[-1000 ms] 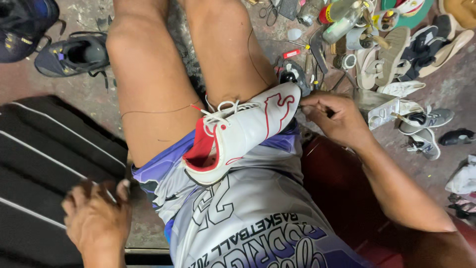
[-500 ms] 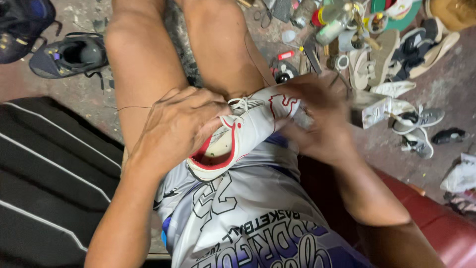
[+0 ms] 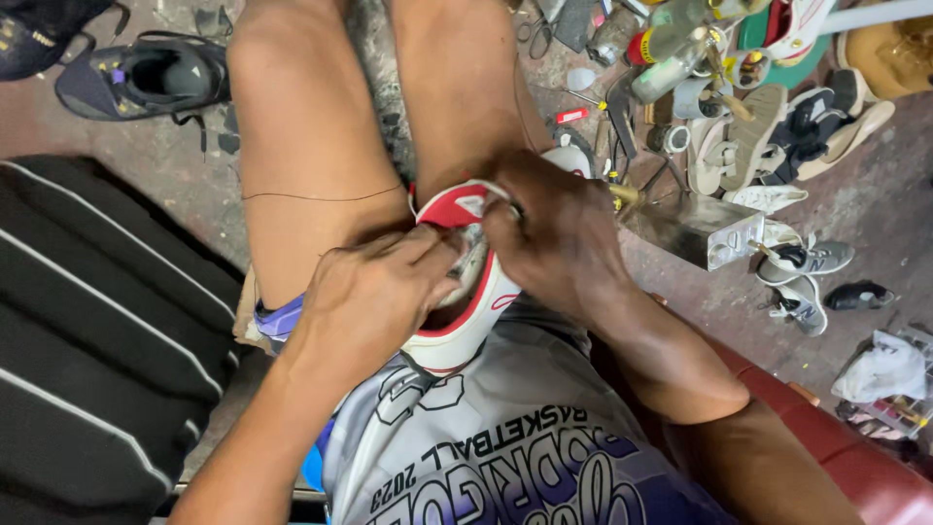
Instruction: The person is sitting on the floor and sewing a white and red sneaker using a needle and thread. They repeatedly push the needle through the shoe's sole and pull the thread to secure the stitching.
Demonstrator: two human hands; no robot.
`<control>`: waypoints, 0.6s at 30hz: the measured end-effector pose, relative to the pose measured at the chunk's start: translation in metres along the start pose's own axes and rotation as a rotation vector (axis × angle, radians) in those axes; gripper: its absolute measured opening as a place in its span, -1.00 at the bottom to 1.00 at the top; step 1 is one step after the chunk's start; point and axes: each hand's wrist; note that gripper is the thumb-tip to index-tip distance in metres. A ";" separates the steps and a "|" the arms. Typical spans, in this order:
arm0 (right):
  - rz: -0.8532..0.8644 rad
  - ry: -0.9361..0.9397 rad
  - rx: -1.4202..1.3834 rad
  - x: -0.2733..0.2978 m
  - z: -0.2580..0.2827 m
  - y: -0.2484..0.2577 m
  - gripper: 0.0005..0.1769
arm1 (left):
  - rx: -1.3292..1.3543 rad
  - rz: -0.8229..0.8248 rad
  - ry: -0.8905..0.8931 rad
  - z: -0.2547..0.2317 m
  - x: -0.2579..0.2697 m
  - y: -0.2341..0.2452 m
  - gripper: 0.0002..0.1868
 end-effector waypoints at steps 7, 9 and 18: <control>0.019 -0.361 -0.059 0.005 -0.013 0.012 -0.83 | -0.008 0.172 0.037 0.016 -0.013 0.006 -0.85; -0.009 -0.325 -0.054 0.011 -0.010 0.014 -0.86 | -0.004 0.199 0.040 0.016 -0.015 0.009 -0.85; -0.041 -0.194 -0.026 0.016 -0.008 0.013 -0.81 | -0.191 0.111 0.029 0.016 -0.009 -0.007 -0.80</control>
Point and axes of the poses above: each hand's wrist, its own x-axis away from the middle knuckle, its own y-axis out of the back of the hand, z = x × y, and after that the axes turned 4 degrees about -y, right-handed
